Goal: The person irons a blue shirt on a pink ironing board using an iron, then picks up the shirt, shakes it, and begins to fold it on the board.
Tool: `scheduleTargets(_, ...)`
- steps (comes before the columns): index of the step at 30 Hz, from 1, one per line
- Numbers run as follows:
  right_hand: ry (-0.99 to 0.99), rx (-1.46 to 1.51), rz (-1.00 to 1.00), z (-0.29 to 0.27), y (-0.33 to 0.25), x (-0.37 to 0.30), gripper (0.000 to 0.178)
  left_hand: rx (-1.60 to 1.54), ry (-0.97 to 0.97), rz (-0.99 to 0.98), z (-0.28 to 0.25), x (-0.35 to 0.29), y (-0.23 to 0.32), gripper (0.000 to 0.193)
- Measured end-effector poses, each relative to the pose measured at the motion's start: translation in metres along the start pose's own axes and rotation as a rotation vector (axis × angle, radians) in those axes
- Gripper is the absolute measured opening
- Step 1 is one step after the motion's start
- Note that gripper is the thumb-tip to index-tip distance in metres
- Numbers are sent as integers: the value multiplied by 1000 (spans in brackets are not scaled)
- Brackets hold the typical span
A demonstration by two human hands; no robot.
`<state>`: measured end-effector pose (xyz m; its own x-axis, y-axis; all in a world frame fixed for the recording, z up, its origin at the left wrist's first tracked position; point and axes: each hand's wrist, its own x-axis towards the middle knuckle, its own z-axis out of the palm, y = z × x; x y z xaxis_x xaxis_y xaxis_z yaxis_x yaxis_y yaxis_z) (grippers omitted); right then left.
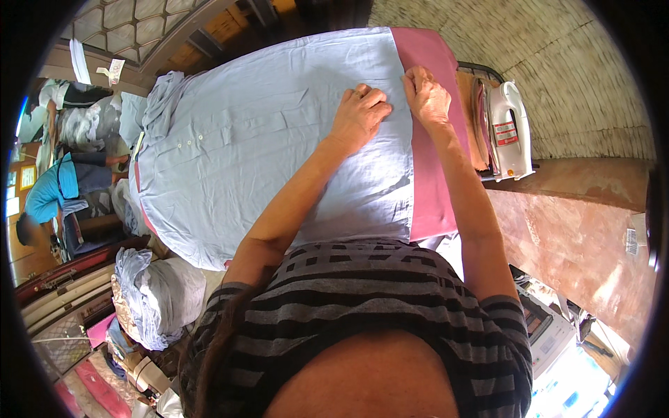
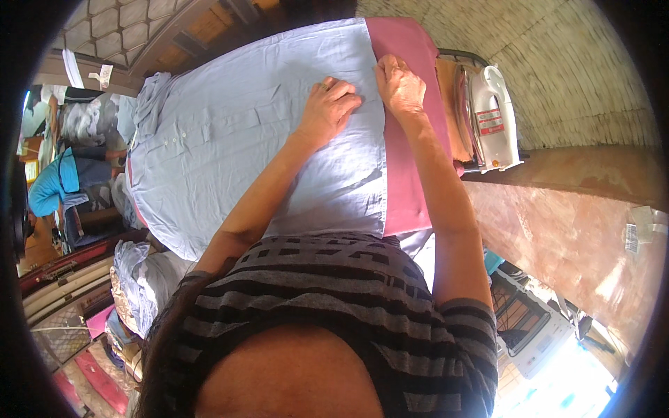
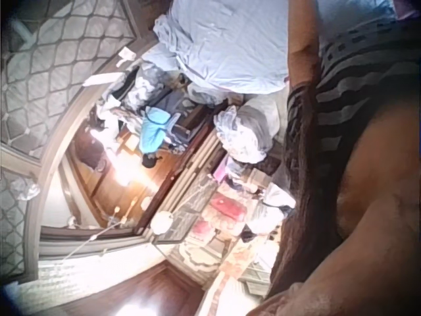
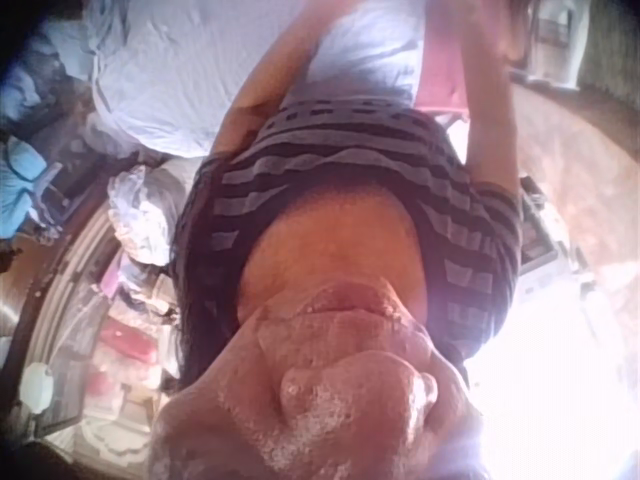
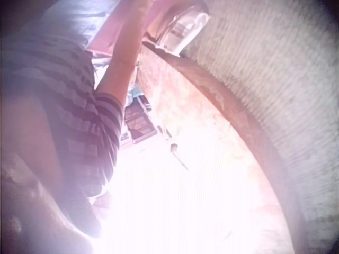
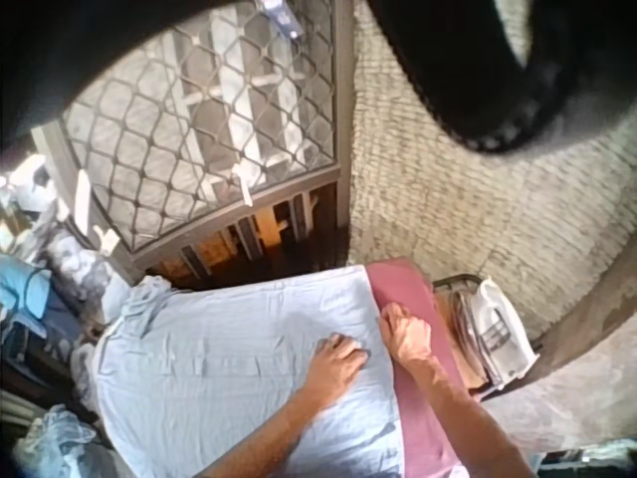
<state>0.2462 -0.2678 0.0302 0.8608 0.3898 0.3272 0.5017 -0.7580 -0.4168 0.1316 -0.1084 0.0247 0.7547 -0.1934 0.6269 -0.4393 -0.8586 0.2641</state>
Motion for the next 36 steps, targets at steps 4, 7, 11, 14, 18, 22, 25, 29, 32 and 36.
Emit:
scheduleTargets(4, 18, 6, -11, 1, -2, 0, 14, -67, 2, 2, 2, 0, -3, 9)
scheduleTargets(7, 62, -5, -68, 3, 0, -2, 11, -122, -22, -68, 1, 6, 2, 4)
scheduleTargets(11, -10, -61, -120, 0, 4, -3, 16, -92, -67, -195, 5, 17, 5, 15)
scheduleTargets(14, -63, 7, -141, -8, 2, -6, 22, -70, -118, -258, 9, 18, 0, 12)
scheduleTargets(18, -173, 122, -188, -25, -3, -16, 36, -23, 21, -210, 13, 10, -1, 18)
scheduleTargets(22, -126, 135, -274, -23, 10, -23, 51, 68, -61, -291, 5, 4, 3, 31)
scheduleTargets(25, -117, 146, -267, -21, 11, -25, 55, 180, -81, -334, -3, -1, 5, 35)
scheduleTargets(29, -114, 170, -264, -17, 11, -24, 56, 252, -79, -336, -6, -5, 3, 37)
scheduleTargets(32, -127, 162, -242, -15, 13, -24, 56, 236, -91, -353, -8, -4, 4, 38)
scheduleTargets(36, -121, 123, -202, -14, 9, -26, 56, 209, -87, -367, -9, -3, 4, 40)
